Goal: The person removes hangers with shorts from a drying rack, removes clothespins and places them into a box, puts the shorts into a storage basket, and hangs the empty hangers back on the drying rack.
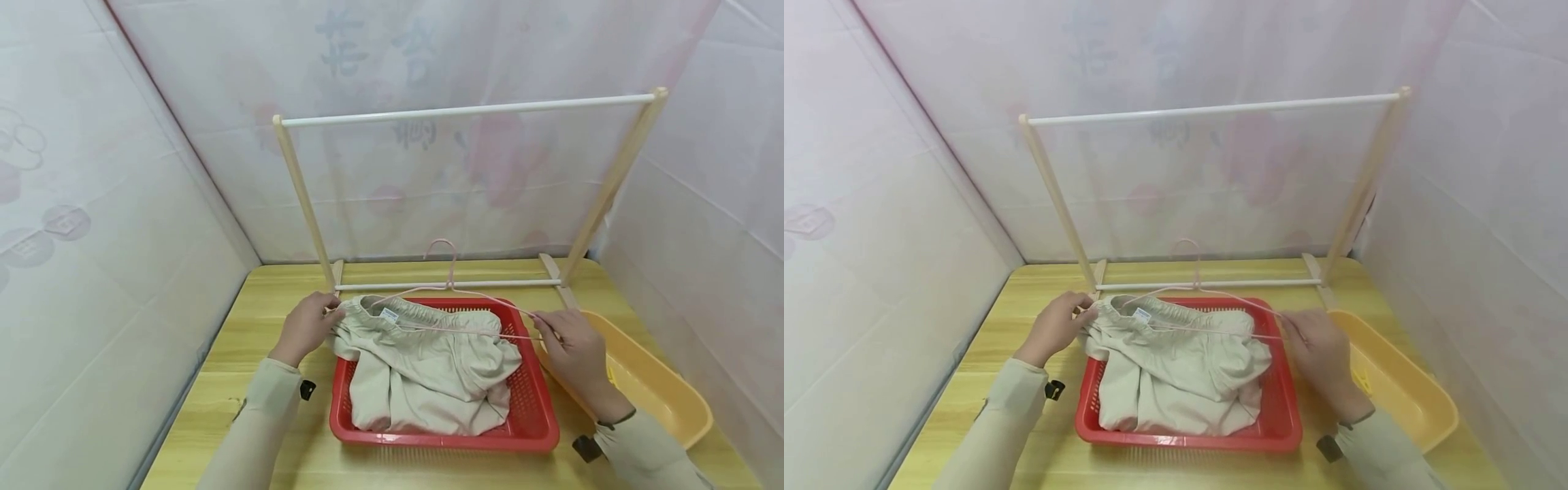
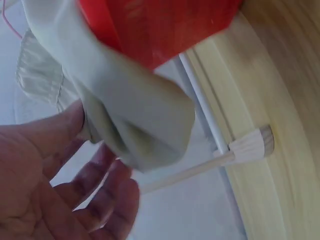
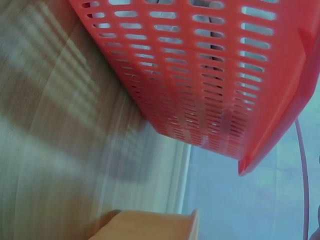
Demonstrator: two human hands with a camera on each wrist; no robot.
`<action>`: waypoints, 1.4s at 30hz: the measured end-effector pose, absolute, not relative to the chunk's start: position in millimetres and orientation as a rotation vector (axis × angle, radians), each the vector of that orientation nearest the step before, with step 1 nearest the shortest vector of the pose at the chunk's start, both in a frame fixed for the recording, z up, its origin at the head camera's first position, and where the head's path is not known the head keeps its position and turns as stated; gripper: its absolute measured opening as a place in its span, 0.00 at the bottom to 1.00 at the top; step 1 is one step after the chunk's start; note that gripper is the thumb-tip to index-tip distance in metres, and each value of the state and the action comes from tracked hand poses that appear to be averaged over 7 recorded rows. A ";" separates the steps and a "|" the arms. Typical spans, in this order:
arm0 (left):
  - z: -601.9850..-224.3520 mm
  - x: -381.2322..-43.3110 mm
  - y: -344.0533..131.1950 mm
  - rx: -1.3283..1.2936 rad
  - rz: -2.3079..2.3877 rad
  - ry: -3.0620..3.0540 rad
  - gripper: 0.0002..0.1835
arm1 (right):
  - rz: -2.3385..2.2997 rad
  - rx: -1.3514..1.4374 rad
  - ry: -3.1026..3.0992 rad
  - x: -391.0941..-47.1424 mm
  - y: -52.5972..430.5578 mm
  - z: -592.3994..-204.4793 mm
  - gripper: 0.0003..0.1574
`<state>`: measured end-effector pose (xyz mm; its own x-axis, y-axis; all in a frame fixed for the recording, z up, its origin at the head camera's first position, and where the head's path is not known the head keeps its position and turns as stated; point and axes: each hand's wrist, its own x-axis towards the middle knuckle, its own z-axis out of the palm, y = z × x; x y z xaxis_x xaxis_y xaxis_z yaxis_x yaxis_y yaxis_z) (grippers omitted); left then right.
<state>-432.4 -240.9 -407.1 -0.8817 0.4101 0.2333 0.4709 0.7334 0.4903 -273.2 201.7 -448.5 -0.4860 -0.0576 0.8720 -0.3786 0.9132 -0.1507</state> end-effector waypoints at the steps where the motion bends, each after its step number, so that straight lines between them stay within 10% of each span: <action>1: -407.3 -432.0 -242.2 -0.709 -0.812 -2.844 0.10 | 0.399 0.315 -2.053 -272.9 202.4 -449.3 0.37; 6: -405.4 -429.2 -245.3 -0.559 -0.733 -3.008 0.25 | 0.423 0.315 -2.037 -271.8 202.7 -450.6 0.36; 14: -410.7 -431.4 -244.4 -0.547 -1.018 -2.946 0.13 | 0.420 0.297 -2.062 -268.8 208.0 -448.1 0.09; 26: -433.9 -433.0 -251.9 -0.840 -1.993 -2.730 0.10 | 0.576 0.218 -1.974 -268.8 236.3 -458.3 0.10; 42: -465.0 -429.5 -240.6 -0.685 -1.699 -2.613 0.09 | 0.729 0.060 -1.934 -253.1 255.1 -464.9 0.08</action>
